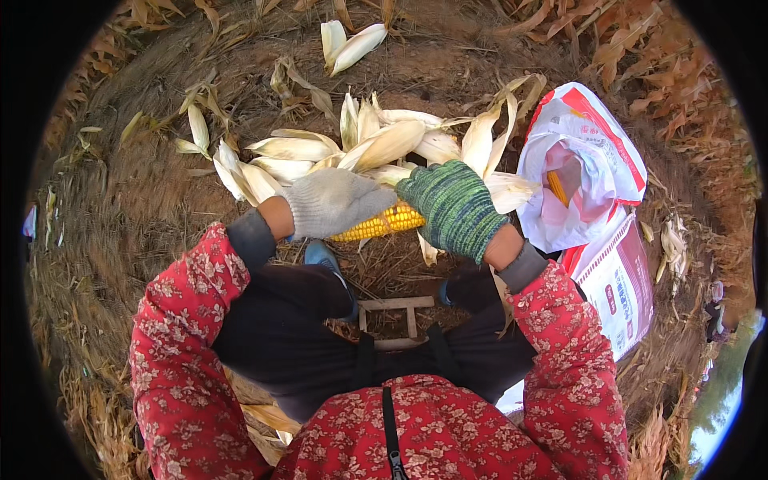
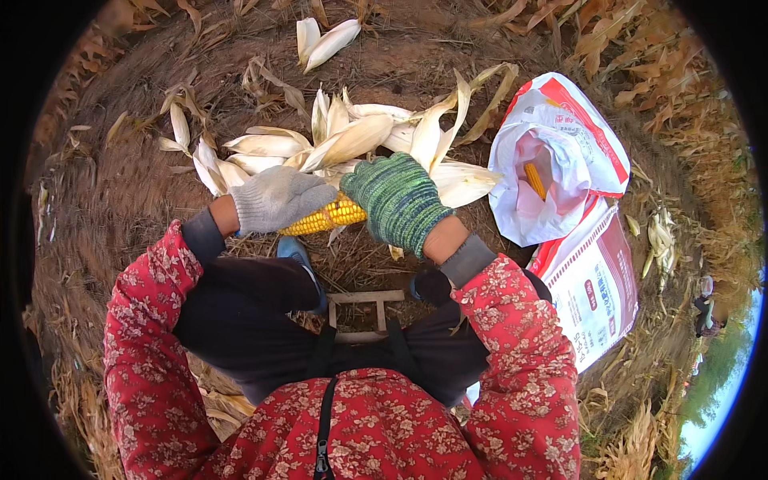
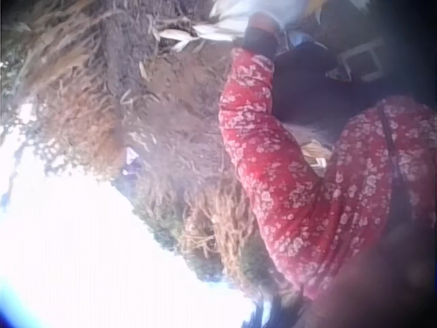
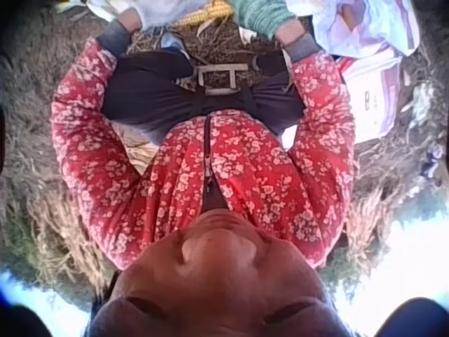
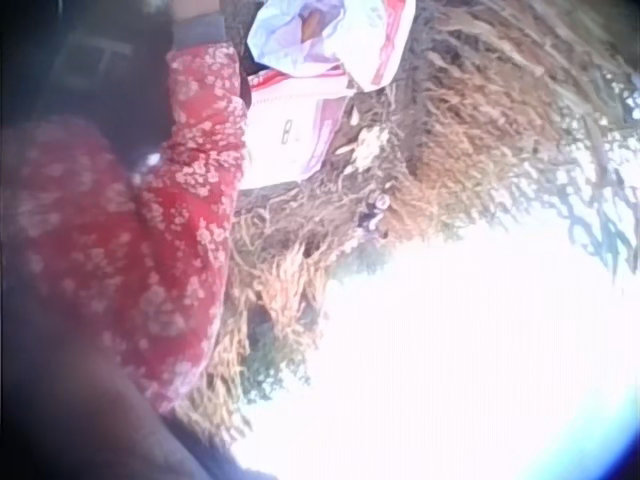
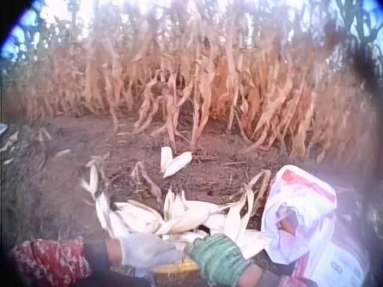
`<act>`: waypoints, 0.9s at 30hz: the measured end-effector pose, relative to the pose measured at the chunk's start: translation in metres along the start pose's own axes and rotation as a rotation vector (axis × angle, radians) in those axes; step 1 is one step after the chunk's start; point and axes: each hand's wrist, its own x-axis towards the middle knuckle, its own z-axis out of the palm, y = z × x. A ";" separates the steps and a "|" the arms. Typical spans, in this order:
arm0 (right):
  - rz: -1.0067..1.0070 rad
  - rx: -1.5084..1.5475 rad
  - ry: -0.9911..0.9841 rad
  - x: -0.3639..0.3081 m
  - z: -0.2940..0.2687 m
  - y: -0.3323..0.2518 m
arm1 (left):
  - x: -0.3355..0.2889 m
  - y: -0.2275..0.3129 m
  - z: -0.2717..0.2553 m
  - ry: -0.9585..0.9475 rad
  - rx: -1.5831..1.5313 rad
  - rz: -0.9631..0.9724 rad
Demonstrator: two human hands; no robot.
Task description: The person sits on a small stool in a cornfield and shucks corn cobs by hand. They remove the husks from each cob and place the shucked corn into a large white sack while discarding the husks on the ground.
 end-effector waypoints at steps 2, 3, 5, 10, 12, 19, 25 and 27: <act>-0.048 -0.021 0.096 -0.004 0.000 -0.001 | 0.001 -0.003 0.000 -0.020 -0.157 -0.105; -0.062 -0.035 0.135 -0.006 -0.003 0.000 | 0.000 -0.003 0.000 -0.024 -0.193 -0.128; -0.087 -0.063 0.212 -0.010 -0.010 0.002 | -0.001 -0.003 -0.001 -0.035 -0.263 -0.171; 0.075 0.020 0.284 -0.019 -0.016 0.024 | -0.004 -0.035 0.015 -0.264 0.296 -0.404; 0.221 0.244 0.309 -0.022 -0.021 0.029 | -0.014 -0.034 0.018 -0.298 0.257 -0.273; 0.396 0.945 0.362 -0.024 0.002 0.061 | 0.007 0.003 0.010 -0.053 0.245 0.232; 0.417 1.491 0.281 -0.023 -0.007 0.052 | 0.007 0.010 -0.004 0.049 0.323 0.215; 0.425 1.507 0.237 -0.022 -0.005 0.054 | 0.005 0.011 -0.006 0.080 0.254 0.176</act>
